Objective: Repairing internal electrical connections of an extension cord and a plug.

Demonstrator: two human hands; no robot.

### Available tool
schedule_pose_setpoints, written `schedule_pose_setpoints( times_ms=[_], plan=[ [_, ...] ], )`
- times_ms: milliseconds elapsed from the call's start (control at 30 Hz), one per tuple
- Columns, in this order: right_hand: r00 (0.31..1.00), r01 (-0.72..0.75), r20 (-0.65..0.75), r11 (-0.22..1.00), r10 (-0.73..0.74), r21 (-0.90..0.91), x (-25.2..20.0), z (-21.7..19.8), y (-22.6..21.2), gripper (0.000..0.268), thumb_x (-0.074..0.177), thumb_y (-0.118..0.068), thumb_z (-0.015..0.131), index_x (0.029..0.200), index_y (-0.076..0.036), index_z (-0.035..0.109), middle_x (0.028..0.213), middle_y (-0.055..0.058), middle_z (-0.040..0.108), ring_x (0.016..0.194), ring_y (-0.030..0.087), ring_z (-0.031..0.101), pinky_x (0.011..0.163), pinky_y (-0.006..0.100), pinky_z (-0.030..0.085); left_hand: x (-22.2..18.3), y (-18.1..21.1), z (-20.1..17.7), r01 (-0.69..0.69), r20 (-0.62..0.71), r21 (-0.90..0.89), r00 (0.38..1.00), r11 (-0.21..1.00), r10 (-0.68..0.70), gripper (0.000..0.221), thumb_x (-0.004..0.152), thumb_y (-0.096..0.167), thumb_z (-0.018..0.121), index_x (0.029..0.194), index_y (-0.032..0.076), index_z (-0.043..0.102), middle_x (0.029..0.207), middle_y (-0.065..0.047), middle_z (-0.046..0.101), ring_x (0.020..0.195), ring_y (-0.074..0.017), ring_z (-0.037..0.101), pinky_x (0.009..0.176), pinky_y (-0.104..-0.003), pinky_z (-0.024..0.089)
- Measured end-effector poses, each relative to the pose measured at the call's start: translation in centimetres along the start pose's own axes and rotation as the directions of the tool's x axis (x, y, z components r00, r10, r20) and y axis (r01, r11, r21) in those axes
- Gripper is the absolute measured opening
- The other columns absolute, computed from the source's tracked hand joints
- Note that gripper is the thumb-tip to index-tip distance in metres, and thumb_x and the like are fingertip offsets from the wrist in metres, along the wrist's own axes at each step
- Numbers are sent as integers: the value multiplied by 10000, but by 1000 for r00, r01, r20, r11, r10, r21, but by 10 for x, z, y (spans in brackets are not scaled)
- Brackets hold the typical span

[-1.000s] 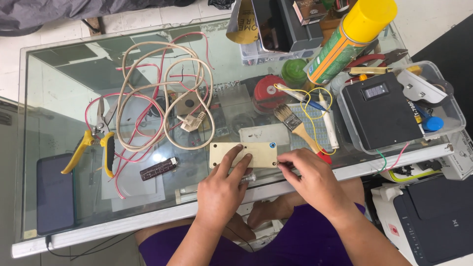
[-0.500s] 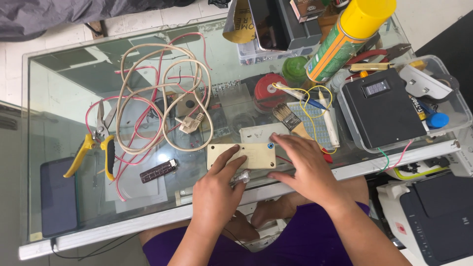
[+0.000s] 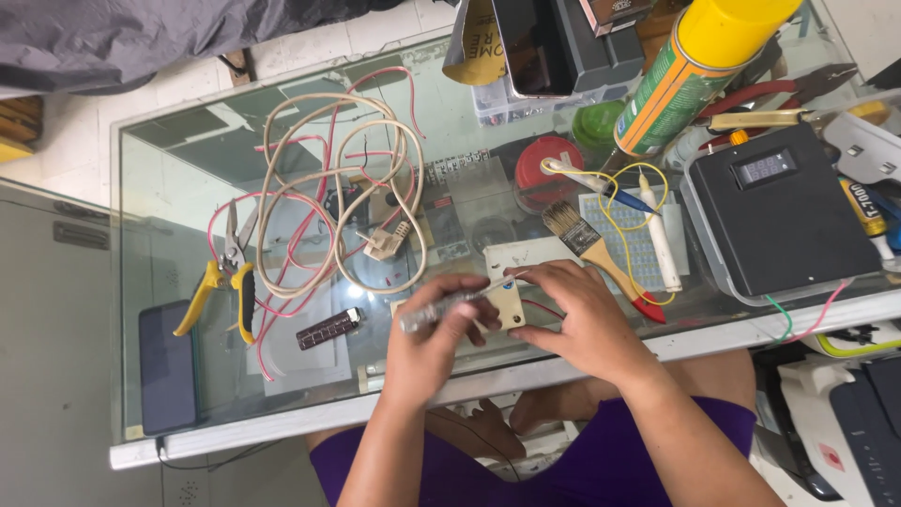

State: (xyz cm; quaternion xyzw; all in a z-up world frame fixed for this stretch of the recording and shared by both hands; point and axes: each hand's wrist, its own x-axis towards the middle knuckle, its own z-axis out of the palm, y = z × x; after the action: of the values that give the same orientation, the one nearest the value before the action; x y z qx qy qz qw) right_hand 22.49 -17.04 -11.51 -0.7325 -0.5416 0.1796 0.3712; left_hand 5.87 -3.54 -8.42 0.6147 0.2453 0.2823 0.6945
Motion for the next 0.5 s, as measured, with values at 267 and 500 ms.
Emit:
schedule_pose_setpoints(
  times_ms=[267, 500],
  plan=[
    [1000, 1, 0, 1000, -1, 1, 2, -3, -7, 728, 692, -219, 916, 1361, -166, 636, 1267, 19, 726, 1221, 255, 625, 928, 427, 433, -2, 0, -1, -158, 87, 396, 987, 904, 135, 168, 992, 121, 563, 1014, 29, 701, 551, -93, 672, 469, -235, 618, 510, -343, 539],
    [1000, 21, -11, 1000, -21, 16, 2, -2, -7, 707, 697, -203, 913, 1347, -142, 642, 1263, 41, 731, 1203, 269, 633, 916, 436, 438, 1, -10, -4, -159, 82, 407, 987, 899, 138, 167, 958, 169, 549, 1009, 61, 665, 549, -88, 668, 426, -215, 585, 475, -330, 513]
  ],
)
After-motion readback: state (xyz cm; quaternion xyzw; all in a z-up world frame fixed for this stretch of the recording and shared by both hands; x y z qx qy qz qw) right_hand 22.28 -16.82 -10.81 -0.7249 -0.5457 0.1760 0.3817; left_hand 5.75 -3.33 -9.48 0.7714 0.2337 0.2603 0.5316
